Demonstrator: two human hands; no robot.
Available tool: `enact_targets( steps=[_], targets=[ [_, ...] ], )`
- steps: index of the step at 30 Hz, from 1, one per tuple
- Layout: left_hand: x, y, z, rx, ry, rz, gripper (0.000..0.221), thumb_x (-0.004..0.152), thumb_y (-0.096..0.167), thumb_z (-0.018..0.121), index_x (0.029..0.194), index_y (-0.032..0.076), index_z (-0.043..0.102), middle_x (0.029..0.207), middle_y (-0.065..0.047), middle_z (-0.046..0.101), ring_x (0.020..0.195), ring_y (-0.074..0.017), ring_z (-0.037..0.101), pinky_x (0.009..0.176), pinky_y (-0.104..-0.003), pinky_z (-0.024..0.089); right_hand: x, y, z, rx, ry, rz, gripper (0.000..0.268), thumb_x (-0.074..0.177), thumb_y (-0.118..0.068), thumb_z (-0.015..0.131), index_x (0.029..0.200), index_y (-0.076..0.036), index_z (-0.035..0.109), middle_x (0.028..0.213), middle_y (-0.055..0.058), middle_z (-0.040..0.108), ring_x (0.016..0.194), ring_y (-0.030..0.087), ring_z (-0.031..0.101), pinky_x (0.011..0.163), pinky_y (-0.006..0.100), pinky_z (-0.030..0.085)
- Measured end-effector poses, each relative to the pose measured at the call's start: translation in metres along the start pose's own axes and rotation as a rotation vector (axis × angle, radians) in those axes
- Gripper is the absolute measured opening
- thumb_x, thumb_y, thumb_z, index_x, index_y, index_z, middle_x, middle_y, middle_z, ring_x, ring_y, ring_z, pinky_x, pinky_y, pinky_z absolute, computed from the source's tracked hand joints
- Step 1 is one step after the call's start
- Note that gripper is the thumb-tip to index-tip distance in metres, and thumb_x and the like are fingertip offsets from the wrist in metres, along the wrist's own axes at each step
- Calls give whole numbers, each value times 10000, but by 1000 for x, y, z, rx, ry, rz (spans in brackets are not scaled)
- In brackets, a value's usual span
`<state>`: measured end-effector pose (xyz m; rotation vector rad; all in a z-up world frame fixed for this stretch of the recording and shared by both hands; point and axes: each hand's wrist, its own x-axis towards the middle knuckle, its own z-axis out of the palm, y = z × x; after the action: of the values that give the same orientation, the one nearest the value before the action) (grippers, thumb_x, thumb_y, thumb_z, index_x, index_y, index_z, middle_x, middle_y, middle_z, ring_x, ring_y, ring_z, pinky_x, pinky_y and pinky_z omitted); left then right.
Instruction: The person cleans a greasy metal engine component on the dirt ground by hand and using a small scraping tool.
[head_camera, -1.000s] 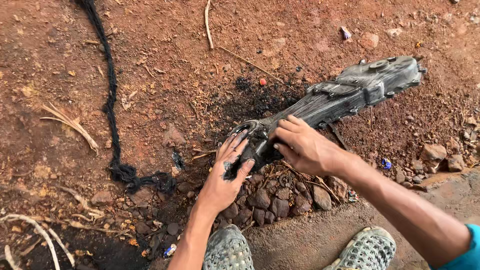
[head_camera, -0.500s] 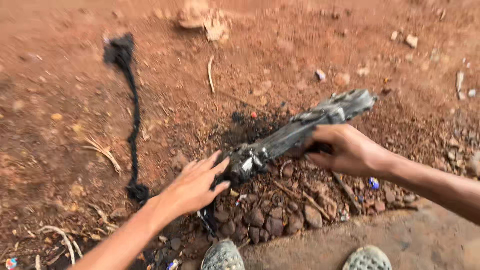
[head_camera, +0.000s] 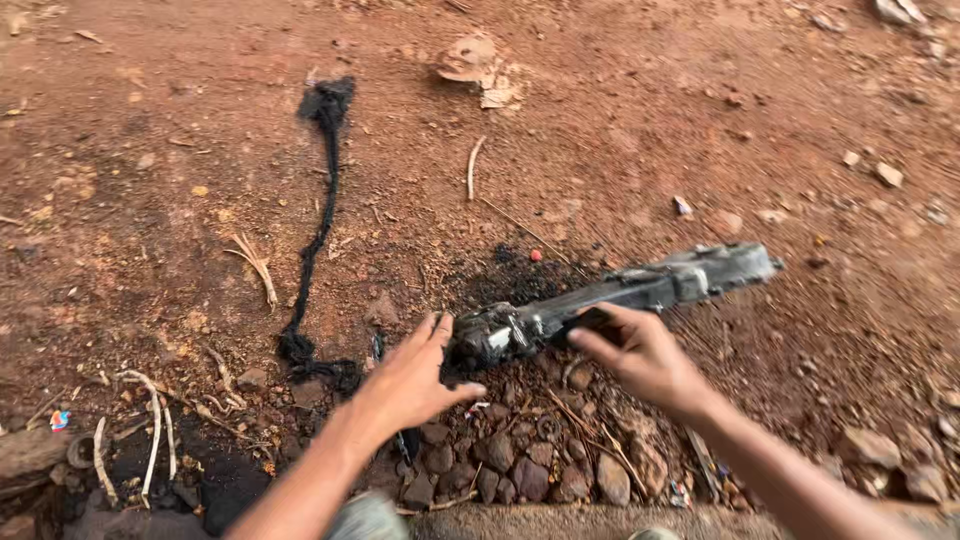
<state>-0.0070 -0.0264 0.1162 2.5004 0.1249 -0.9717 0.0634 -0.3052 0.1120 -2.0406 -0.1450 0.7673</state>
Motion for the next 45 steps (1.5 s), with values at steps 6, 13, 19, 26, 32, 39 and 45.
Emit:
enact_targets(
  steps=[6, 13, 19, 26, 32, 39, 45],
  targets=[
    [36, 0, 49, -192, 85, -96, 1320, 674, 636, 846, 1628, 115, 97, 1677, -144, 128, 1562, -330, 138, 1264, -500, 180, 21, 23, 32, 212, 19, 52, 226, 995, -182, 644, 1188, -78, 695, 990, 156, 743, 785, 171, 626, 618, 305, 517],
    [59, 9, 62, -485, 209, -123, 1251, 598, 458, 961, 1571, 127, 248, 1638, -164, 174, 1495, -334, 256, 1198, -547, 266, 60, 30, 19, 180, -155, -42, 198, 958, -141, 616, 1136, -89, 683, 1047, 116, 775, 907, 195, 736, 735, 371, 629],
    [59, 10, 74, -655, 363, -74, 1144, 598, 381, 959, 1518, 93, 342, 1556, -156, 353, 1437, -307, 396, 1180, -485, 367, 84, 15, 28, -283, -252, -228, 187, 964, -173, 616, 1131, -119, 681, 1032, 91, 667, 877, 222, 682, 743, 397, 599],
    [62, 6, 86, -645, 489, 54, 1007, 631, 252, 970, 1475, 62, 455, 1496, -145, 473, 1415, -331, 437, 1206, -456, 368, 74, 31, 55, -467, -86, -402, 110, 899, -154, 686, 974, -79, 654, 915, 86, 533, 940, 258, 430, 846, 437, 383],
    [65, 8, 82, -727, 404, -79, 1102, 592, 273, 987, 1490, 62, 384, 1517, -145, 373, 1393, -311, 431, 1201, -440, 349, 79, 36, 50, -275, -308, -198, 51, 954, -150, 618, 1003, -142, 632, 983, 68, 505, 940, 247, 460, 810, 435, 439],
    [72, -5, 105, -578, 567, 83, 1018, 617, 258, 975, 1473, 71, 456, 1499, -127, 475, 1414, -334, 437, 1221, -430, 364, 71, 41, 67, -380, 44, -587, 74, 919, -67, 609, 977, -70, 563, 910, 137, 541, 928, 292, 421, 848, 484, 345],
    [89, -12, 117, -689, 680, 141, 1004, 621, 222, 951, 1473, 53, 447, 1519, -173, 414, 1422, -313, 418, 1193, -413, 376, 60, 45, 82, -425, 90, -415, 101, 903, -86, 615, 980, -77, 550, 870, 120, 532, 899, 261, 399, 808, 452, 341]
  ],
)
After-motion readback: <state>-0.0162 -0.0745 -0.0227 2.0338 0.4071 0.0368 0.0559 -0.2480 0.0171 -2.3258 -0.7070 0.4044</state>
